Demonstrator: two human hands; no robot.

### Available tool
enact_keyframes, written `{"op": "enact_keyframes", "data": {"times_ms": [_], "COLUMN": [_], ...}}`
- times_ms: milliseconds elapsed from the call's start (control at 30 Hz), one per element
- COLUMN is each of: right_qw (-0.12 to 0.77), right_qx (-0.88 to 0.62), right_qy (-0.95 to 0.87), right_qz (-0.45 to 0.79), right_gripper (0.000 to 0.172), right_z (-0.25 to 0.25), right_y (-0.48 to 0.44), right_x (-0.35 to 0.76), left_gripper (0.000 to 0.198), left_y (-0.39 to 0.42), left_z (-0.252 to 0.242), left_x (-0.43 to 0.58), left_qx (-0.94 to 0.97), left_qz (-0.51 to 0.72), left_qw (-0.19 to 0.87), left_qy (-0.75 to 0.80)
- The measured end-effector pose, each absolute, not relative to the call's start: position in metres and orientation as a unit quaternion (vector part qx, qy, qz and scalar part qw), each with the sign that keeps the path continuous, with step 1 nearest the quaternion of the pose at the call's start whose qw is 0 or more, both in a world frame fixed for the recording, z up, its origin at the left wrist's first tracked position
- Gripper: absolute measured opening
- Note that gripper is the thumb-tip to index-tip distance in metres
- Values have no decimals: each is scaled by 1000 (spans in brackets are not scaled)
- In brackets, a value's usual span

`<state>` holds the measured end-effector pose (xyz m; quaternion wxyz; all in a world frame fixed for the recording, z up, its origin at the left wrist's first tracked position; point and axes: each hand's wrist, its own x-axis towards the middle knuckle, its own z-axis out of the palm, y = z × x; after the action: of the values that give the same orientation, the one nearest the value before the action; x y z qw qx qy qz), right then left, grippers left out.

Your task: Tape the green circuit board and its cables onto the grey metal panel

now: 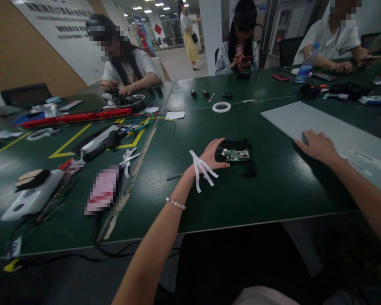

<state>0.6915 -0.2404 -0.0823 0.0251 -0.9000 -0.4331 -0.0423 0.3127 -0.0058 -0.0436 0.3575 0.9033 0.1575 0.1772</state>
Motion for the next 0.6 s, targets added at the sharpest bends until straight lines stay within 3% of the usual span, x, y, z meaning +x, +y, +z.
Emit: {"op": "enact_keyframes", "data": {"times_ms": [600], "right_qw": [18], "right_qx": [-822], "right_qy": [-567], "right_qz": [-47], "right_gripper": [77], "right_z": [-86], "right_y": [-214], "right_x": [652], "left_gripper": [104], "left_y": [-3], "left_z": [-37], "left_x": [337], "left_qx": [929], "left_qz": [129], "left_qw": [314], "left_qy": [148]}}
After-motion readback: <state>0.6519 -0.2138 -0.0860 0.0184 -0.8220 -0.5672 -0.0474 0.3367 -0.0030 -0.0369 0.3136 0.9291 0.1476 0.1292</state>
